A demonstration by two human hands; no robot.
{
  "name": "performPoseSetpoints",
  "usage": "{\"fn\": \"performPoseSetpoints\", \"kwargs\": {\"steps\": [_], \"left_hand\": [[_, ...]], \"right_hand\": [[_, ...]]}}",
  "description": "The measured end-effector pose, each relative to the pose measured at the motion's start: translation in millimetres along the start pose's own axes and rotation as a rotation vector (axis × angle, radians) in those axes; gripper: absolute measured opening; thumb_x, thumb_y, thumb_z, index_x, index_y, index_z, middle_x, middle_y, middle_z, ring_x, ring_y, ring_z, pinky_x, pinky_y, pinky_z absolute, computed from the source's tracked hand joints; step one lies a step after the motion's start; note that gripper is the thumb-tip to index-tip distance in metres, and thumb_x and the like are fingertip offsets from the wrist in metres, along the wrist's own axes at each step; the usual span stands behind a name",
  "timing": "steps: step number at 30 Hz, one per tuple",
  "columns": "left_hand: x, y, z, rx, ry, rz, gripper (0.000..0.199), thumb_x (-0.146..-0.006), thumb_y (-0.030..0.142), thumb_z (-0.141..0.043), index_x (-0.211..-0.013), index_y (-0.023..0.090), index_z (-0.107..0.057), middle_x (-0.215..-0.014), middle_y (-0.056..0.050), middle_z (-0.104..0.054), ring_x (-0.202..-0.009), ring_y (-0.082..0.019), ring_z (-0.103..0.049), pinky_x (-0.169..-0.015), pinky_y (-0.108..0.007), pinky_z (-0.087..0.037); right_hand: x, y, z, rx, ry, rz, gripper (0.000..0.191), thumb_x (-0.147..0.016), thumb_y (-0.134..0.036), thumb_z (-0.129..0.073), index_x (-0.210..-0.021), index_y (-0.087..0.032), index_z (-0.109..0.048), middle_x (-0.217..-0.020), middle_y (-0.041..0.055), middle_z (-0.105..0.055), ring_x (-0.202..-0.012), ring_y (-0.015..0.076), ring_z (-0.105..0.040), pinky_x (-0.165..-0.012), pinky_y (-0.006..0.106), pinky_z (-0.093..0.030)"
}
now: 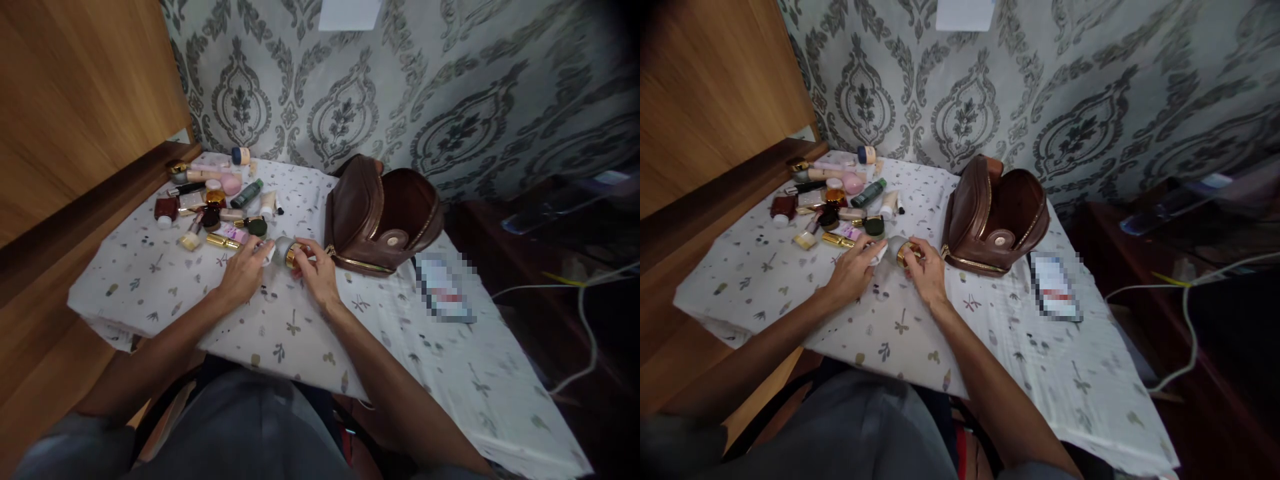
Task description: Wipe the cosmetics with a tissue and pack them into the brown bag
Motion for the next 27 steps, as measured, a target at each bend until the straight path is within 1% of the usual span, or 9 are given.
{"fn": "performPoseSetpoints", "kwargs": {"steps": [3, 6, 11, 13, 15, 18, 20, 22, 27], "left_hand": [[-2.6, -6.4, -1.4, 0.064, 0.030, -0.012, 0.059, -0.081, 0.003, -0.045, -0.137, 0.020, -0.055, -0.120, -0.011, -0.057, -0.109, -0.025, -0.059, -0.092, -0.038, -0.054], [-0.6, -5.1, -2.5, 0.067, 0.055, -0.010, 0.056, -0.084, 0.006, -0.045, -0.137, 0.020, -0.055, -0.120, -0.010, -0.057, -0.106, -0.024, -0.060, -0.090, -0.038, -0.054], [10.8, 15.7, -2.9, -0.049, 0.104, -0.122, 0.049, -0.091, 0.009, -0.041, -0.137, 0.022, -0.053, -0.122, -0.011, -0.057, -0.110, -0.025, -0.060, -0.086, -0.036, -0.055], [14.2, 22.5, -3.6, -0.082, 0.113, -0.178, 0.046, -0.094, 0.012, -0.040, -0.137, 0.021, -0.052, -0.123, -0.013, -0.058, -0.113, -0.025, -0.059, -0.083, -0.034, -0.056], [13.8, 22.6, -4.4, -0.089, 0.105, -0.203, 0.045, -0.095, 0.012, -0.040, -0.137, 0.020, -0.052, -0.124, -0.014, -0.058, -0.114, -0.025, -0.059, -0.081, -0.032, -0.056], [7.5, 10.4, -4.3, -0.061, 0.088, -0.148, 0.049, -0.090, 0.007, -0.042, -0.136, 0.019, -0.053, -0.122, -0.012, -0.058, -0.109, -0.024, -0.061, -0.083, -0.033, -0.056], [4.3, 2.5, -3.9, -0.020, 0.095, -0.102, 0.052, -0.086, 0.005, -0.043, -0.135, 0.020, -0.054, -0.120, -0.011, -0.057, -0.106, -0.022, -0.061, -0.086, -0.033, -0.055], [5.3, 2.0, -4.4, 0.014, 0.113, -0.108, 0.054, -0.085, 0.005, -0.043, -0.135, 0.021, -0.054, -0.119, -0.009, -0.057, -0.106, -0.022, -0.061, -0.087, -0.034, -0.055], [17.2, 21.1, -12.8, 0.051, 0.086, -0.253, 0.057, -0.085, 0.004, -0.041, -0.138, 0.023, -0.050, -0.123, -0.010, -0.058, -0.110, -0.023, -0.061, -0.086, -0.033, -0.055]], "right_hand": [[-1.9, -0.2, 1.3, 0.051, 0.003, 0.048, 0.050, -0.078, -0.052, -0.065, -0.117, -0.021, -0.066, -0.105, 0.0075, -0.067, -0.067, 0.0180, -0.067, -0.053, 0.030, -0.057], [-2.9, -0.3, 2.2, 0.107, 0.011, 0.098, 0.052, -0.077, -0.053, -0.067, -0.118, -0.021, -0.067, -0.106, 0.0086, -0.067, -0.077, 0.0205, -0.068, -0.058, 0.031, -0.057], [-0.8, -3.6, 1.4, 0.126, -0.008, 0.074, 0.047, -0.082, -0.057, -0.060, -0.110, -0.020, -0.065, -0.092, 0.0054, -0.069, -0.058, 0.0173, -0.065, -0.054, 0.030, -0.053], [0.0, -6.7, 2.3, 0.149, -0.004, 0.075, 0.044, -0.083, -0.058, -0.059, -0.104, -0.020, -0.065, -0.084, 0.0036, -0.070, -0.057, 0.0183, -0.065, -0.056, 0.031, -0.052], [0.1, -8.1, 4.1, 0.182, 0.009, 0.068, 0.041, -0.083, -0.059, -0.059, -0.097, -0.021, -0.063, -0.076, 0.0024, -0.070, -0.061, 0.0196, -0.066, -0.059, 0.031, -0.051], [-0.7, -5.9, 5.6, 0.215, 0.024, 0.031, 0.041, -0.082, -0.062, -0.059, -0.091, -0.021, -0.060, -0.065, 0.0000, -0.067, -0.058, 0.0194, -0.065, -0.057, 0.029, -0.049], [-1.2, -3.4, 5.0, 0.194, 0.025, 0.008, 0.042, -0.081, -0.063, -0.059, -0.090, -0.022, -0.059, -0.062, -0.0010, -0.066, -0.054, 0.0188, -0.063, -0.053, 0.028, -0.047], [-2.0, -0.8, 3.2, 0.133, 0.015, -0.020, 0.042, -0.080, -0.063, -0.059, -0.089, -0.022, -0.057, -0.062, -0.0011, -0.066, -0.051, 0.0184, -0.063, -0.049, 0.028, -0.046], [-4.6, 8.9, -1.2, -0.122, -0.024, -0.210, 0.041, -0.074, -0.060, -0.063, -0.087, -0.022, -0.055, -0.058, -0.0030, -0.064, -0.045, 0.0176, -0.062, -0.040, 0.025, -0.044]]}}
Point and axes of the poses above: each hand's wrist, its own x-axis away from the middle knuckle, its own z-axis out of the back of the hand, y = z × x, the point moved 5 cm from there along -x, towards the middle knuckle
